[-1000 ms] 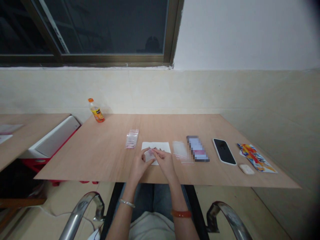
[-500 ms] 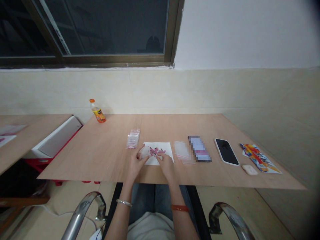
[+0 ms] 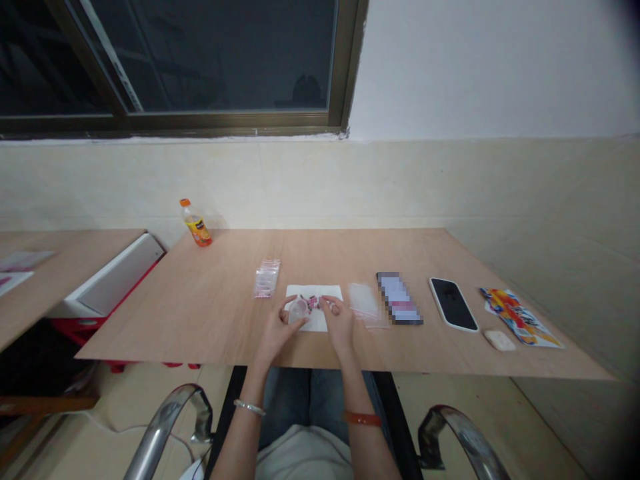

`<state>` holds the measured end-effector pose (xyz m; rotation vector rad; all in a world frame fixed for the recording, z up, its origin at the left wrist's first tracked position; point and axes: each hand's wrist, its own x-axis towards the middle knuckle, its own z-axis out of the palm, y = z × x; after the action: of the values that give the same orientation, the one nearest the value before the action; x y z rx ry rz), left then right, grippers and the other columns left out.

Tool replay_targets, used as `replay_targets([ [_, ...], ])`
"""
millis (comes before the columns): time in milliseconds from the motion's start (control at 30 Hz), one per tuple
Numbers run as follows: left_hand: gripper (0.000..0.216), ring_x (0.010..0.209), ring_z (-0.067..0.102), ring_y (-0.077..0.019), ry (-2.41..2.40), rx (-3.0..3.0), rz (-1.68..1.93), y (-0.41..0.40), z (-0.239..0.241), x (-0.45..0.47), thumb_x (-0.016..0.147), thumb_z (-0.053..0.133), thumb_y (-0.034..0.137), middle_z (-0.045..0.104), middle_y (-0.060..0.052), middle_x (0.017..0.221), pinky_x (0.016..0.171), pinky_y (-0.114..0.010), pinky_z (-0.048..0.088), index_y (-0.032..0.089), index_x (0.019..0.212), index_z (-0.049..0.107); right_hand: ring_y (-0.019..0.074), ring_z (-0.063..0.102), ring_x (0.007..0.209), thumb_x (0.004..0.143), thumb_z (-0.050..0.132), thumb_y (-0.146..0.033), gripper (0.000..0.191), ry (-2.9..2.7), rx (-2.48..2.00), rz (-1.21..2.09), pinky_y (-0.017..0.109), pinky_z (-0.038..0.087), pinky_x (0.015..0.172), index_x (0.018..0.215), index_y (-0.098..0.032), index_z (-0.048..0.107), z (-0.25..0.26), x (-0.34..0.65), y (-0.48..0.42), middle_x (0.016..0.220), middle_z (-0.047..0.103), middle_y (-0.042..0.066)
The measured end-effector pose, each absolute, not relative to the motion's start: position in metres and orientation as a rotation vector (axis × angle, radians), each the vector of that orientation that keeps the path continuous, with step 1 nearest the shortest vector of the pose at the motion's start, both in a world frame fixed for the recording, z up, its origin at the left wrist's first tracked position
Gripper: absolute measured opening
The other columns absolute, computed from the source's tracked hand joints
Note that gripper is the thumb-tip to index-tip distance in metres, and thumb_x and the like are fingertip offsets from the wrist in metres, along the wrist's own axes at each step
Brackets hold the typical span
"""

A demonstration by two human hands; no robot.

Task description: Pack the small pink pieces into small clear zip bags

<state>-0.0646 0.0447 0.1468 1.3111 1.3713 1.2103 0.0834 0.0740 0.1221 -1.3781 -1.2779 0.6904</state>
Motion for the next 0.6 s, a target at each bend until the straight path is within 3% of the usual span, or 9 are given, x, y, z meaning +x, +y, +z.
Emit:
replay_targets([
  [133,0.056,0.056,0.047,-0.0107,1.391,1.353,1.199,0.047,0.142,-0.064,0.06,0.073,0.034,0.054,0.003,0.063,0.051,-0.021,0.035,0.014,0.111,0.057,0.0081,0.039,0.041,0.075,0.059,-0.039,0.032,-1.208,-1.238,0.751,0.02,0.03,0.041,0.086,-0.011,0.07,0.151,0.084,0.067,0.048,0.052,-0.003],
  [267,0.056,0.046,0.029,-0.0062,1.446,1.397,1.178,0.045,0.144,-0.061,0.061,0.072,0.034,0.03,0.01,0.05,0.044,-0.019,0.02,0.012,0.11,0.058,0.0124,0.054,0.058,0.074,0.061,-0.037,0.028,-1.259,-1.106,0.943,0.023,0.043,0.054,0.086,-0.013,0.071,0.158,0.078,0.063,0.071,0.067,0.004],
  [333,0.057,0.045,0.026,-0.0057,1.445,1.391,1.169,0.044,0.147,-0.059,0.061,0.072,0.035,0.025,0.011,0.049,0.044,-0.019,0.018,0.011,0.11,0.058,0.0154,0.059,0.065,0.074,0.062,-0.038,0.028,-1.297,-1.094,0.996,0.026,0.047,0.06,0.087,-0.015,0.071,0.156,0.075,0.063,0.077,0.069,0.005],
  [467,0.056,0.045,0.026,-0.0056,1.421,1.365,1.192,0.044,0.148,-0.059,0.06,0.072,0.036,0.028,0.011,0.049,0.044,-0.019,0.019,0.012,0.109,0.058,0.0181,0.062,0.07,0.076,0.058,-0.039,0.029,-1.259,-1.108,0.991,0.028,0.049,0.064,0.087,-0.015,0.071,0.151,0.073,0.066,0.08,0.071,0.007],
  [600,0.059,0.047,0.034,-0.0072,1.39,1.338,1.224,0.045,0.145,-0.063,0.059,0.074,0.036,0.041,0.008,0.051,0.046,-0.019,0.025,0.013,0.112,0.058,0.0193,0.064,0.075,0.079,0.053,-0.037,0.028,-1.28,-1.256,0.867,0.029,0.05,0.066,0.086,-0.015,0.07,0.134,0.074,0.072,0.084,0.071,0.008],
])
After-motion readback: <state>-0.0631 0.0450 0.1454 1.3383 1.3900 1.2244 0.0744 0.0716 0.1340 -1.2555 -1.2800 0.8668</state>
